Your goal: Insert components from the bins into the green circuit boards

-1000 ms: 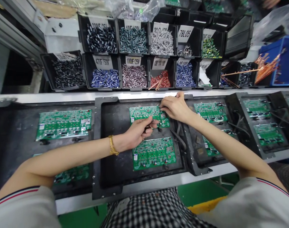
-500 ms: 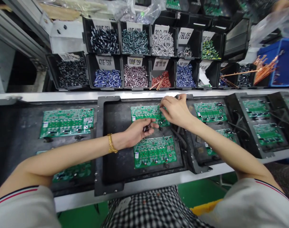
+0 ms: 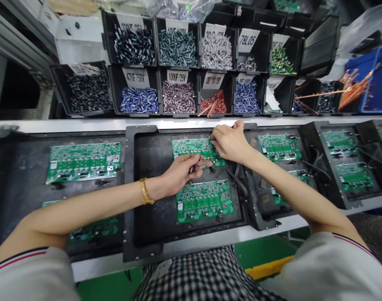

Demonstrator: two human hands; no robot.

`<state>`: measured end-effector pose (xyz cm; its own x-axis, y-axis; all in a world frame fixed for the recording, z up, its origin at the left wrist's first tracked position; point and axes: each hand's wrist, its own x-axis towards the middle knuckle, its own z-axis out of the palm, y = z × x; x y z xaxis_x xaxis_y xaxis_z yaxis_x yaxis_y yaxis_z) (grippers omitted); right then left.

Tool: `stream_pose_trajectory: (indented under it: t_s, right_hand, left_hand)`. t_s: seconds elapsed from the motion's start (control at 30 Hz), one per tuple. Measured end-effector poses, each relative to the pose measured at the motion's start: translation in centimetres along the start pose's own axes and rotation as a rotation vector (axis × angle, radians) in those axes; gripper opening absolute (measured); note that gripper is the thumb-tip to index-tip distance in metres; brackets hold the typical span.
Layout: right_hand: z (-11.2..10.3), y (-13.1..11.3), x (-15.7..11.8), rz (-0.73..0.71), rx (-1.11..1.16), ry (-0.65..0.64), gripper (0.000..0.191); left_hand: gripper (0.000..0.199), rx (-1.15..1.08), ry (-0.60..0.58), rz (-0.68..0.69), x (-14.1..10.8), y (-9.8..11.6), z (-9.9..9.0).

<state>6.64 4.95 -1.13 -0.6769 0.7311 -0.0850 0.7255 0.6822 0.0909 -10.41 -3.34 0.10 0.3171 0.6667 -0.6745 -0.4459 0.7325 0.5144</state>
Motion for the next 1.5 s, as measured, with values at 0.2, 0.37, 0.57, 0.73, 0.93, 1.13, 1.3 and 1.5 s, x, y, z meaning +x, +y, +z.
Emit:
stream_pose_trajectory:
  t_s: [0.2,0.37,0.57,0.73,0.93,1.13,1.3,1.5]
  right_hand:
    - [-0.4,-0.6,-0.6,0.055,0.091,0.037,0.025]
    - [-2.6,-3.1,-3.5,-0.008,0.432,0.117,0.022]
    - [-4.5,-4.7,-7.4,-0.001,0.252,0.172,0.023]
    - [-2.5,-4.5,-10.1,-0.022,0.233,0.011,0.018]
    - [-0.5,-4.7,-10.8,-0.049,0.201,-0.056,0.016]
    - [-0.5,-4.7,-10.8,-0.116,0.052,-0.041,0.018]
    - [-0.2,-4.7,-10.9,-0.156,0.015,-0.019,0.016]
    - [0.1,-4.6,-11.0,-0.139,0.036,-0.005,0.016]
  left_hand:
    - [0.023,-0.037,0.022,0.002,0.0,-0.3,-0.3]
    - [0.018,-0.131,0.030,0.017,-0.3,-1.0,0.3]
    - [0.023,-0.140,-0.071,-0.070,-2.6,-2.6,1.2]
    - [0.022,0.006,-0.027,-0.213,-4.2,-3.9,0.3]
    - [0.022,0.169,-0.042,-0.055,-3.1,-3.4,0.4]
    - [0.027,0.151,-0.085,-0.032,-2.0,-3.4,0.4]
    - [0.013,0.031,-0.041,-0.054,-1.8,-3.5,0.4]
    - [0.007,0.084,-0.012,-0.054,-1.9,-3.6,0.3]
